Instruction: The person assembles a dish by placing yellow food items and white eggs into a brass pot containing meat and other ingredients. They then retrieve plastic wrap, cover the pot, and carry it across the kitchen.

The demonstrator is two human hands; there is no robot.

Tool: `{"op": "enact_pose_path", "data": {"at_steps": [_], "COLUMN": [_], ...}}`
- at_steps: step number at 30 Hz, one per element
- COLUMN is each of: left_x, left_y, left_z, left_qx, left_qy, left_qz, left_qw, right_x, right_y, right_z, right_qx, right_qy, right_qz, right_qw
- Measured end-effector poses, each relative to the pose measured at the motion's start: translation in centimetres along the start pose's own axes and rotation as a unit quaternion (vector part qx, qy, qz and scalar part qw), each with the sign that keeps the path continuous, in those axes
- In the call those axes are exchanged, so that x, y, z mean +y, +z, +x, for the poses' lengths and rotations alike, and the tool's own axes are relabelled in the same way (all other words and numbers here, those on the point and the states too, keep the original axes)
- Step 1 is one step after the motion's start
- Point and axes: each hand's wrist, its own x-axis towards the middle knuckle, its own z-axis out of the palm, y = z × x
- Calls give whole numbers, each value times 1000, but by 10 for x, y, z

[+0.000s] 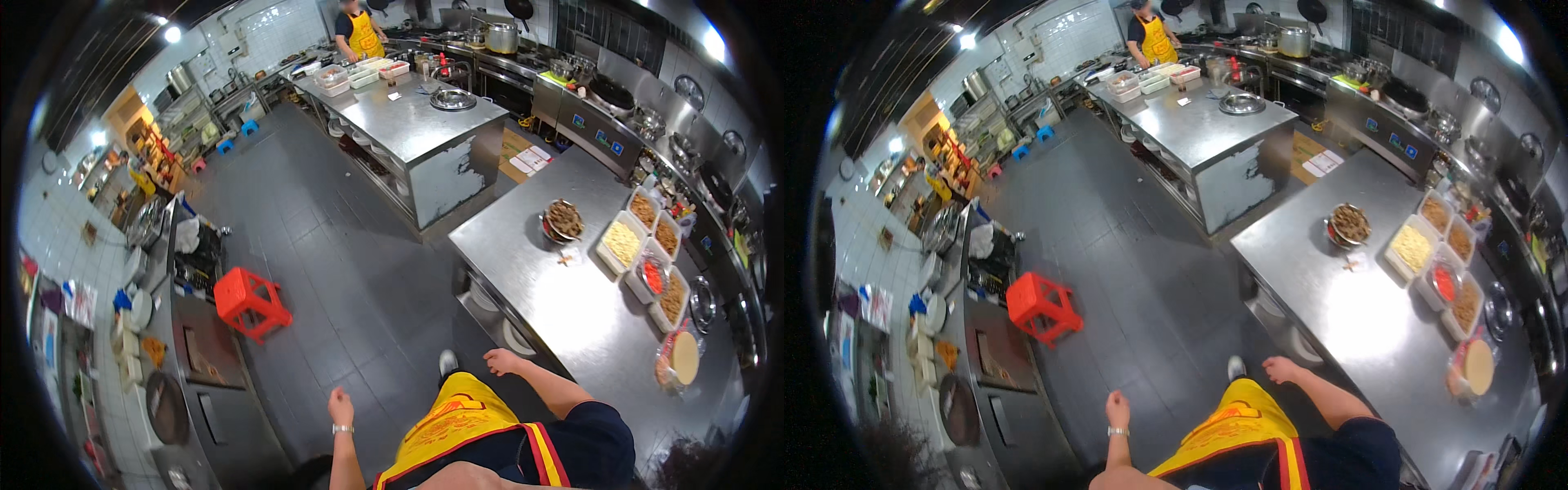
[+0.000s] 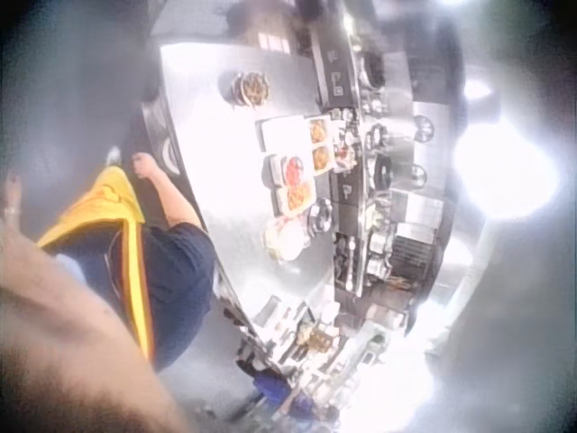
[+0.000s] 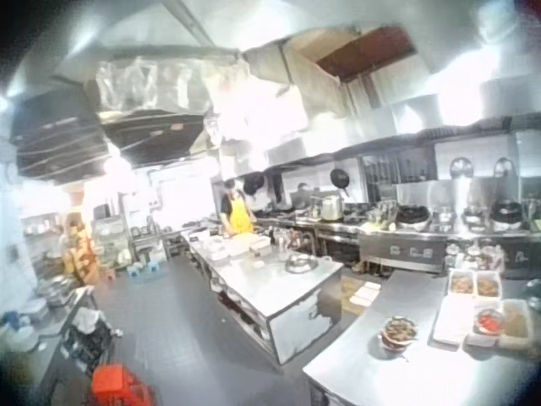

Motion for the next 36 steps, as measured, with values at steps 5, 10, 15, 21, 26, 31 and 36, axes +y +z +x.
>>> {"op": "enact_pose_path", "data": {"at_steps": [5, 10, 15, 21, 26, 31, 36], "left_x": [93, 103, 116, 174, 320, 471, 515], "left_y": [60, 95, 154, 269, 352, 414, 449], "left_z": [212, 293, 359, 533, 692, 767, 750], "left_qx": [10, -26, -83, -103, -201, -178, -39], "left_qy": [85, -3, -178, -126, -185, -101, -163], "left_qz": [28, 149, 165, 48, -221, -265, -318], "left_qw": [996, 988, 966, 985, 936, 942, 933], "right_x": [-100, -275, -410, -483, -507, -535, -587], "right_y": [-50, -117, -213, -343, -444, -570, -722], "right_z": [175, 336, 446, 555, 594, 679, 818], "right_qx": [-38, -67, -43, 38, 56, 63, 157], "right_qy": [7, -66, -126, -79, -21, -42, -186], "right_qz": [97, 21, 12, -19, 2, 20, -189], "right_qw": [995, 995, 991, 996, 998, 997, 951]}}
